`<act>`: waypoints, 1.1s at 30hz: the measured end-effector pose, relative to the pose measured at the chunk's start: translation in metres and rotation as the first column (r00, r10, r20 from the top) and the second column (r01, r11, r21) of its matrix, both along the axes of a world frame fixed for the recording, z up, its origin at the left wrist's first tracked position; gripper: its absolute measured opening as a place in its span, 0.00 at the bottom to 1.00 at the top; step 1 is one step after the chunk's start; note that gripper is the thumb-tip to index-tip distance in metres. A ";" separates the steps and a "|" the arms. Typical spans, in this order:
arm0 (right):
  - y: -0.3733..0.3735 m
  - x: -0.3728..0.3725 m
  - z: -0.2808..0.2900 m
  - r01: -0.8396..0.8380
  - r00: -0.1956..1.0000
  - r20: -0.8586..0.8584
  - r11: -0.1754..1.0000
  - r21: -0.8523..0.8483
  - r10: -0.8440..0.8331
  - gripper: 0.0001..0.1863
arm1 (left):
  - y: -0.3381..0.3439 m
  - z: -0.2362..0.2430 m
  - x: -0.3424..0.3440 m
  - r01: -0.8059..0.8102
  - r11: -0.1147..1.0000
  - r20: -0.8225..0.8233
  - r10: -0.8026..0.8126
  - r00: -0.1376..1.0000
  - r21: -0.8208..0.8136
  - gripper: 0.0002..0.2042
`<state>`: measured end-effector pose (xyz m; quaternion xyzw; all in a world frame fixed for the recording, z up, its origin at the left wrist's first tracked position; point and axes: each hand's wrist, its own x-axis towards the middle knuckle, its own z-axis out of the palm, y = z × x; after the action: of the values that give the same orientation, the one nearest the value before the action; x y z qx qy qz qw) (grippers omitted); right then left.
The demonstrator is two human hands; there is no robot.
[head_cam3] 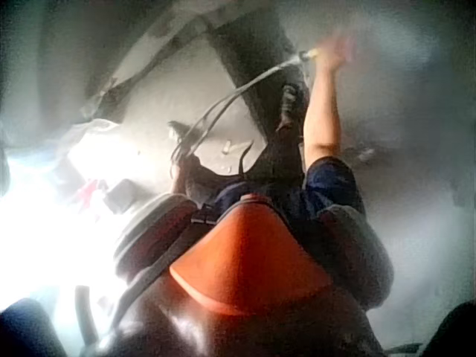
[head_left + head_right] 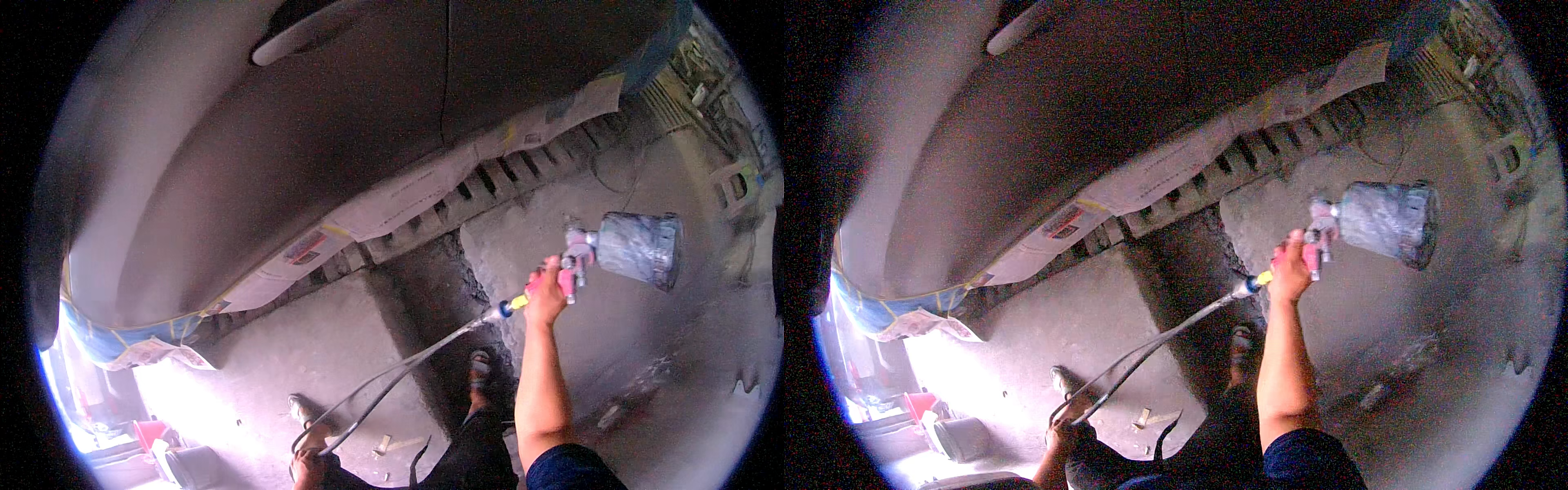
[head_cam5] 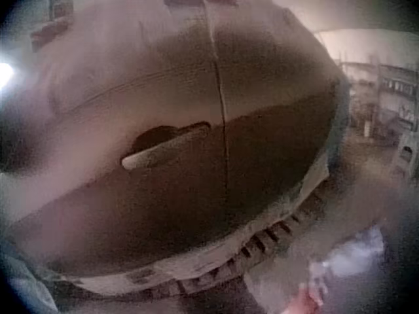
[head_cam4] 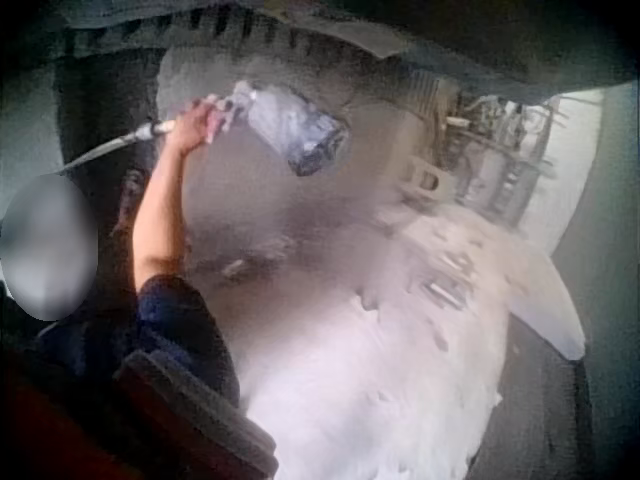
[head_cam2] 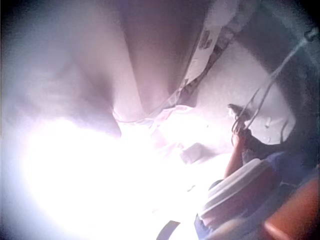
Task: The person uses a spray gun to apply paint to the side and rear of a car that is masked with newspaper and plastic sheeting. The person moves around the vehicle to cover different panels and refills the spray gun cup from a larger paint container.
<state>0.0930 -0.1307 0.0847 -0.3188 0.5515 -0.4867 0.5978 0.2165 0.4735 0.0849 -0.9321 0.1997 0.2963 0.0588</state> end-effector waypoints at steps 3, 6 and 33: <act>0.043 0.008 -0.077 -0.231 0.956 -0.160 0.967 0.104 0.245 0.09 | -0.009 0.011 0.010 -0.104 0.994 -0.049 0.102 0.994 -0.043 0.14; 0.131 0.042 -0.101 -0.597 0.802 -0.030 0.802 -0.026 0.597 0.08 | -0.013 0.015 0.010 0.020 0.976 0.025 -0.015 1.000 -0.216 0.12; 0.213 0.101 -0.145 -0.929 0.352 -0.232 0.309 -0.204 0.907 0.15 | 0.006 -0.011 0.018 -0.022 0.985 0.285 0.070 0.956 -0.169 0.14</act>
<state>0.1942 0.0826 -0.0607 -0.6798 0.2124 -0.1260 0.6906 0.2346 0.4799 0.0737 -0.9715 0.1908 0.1405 0.0037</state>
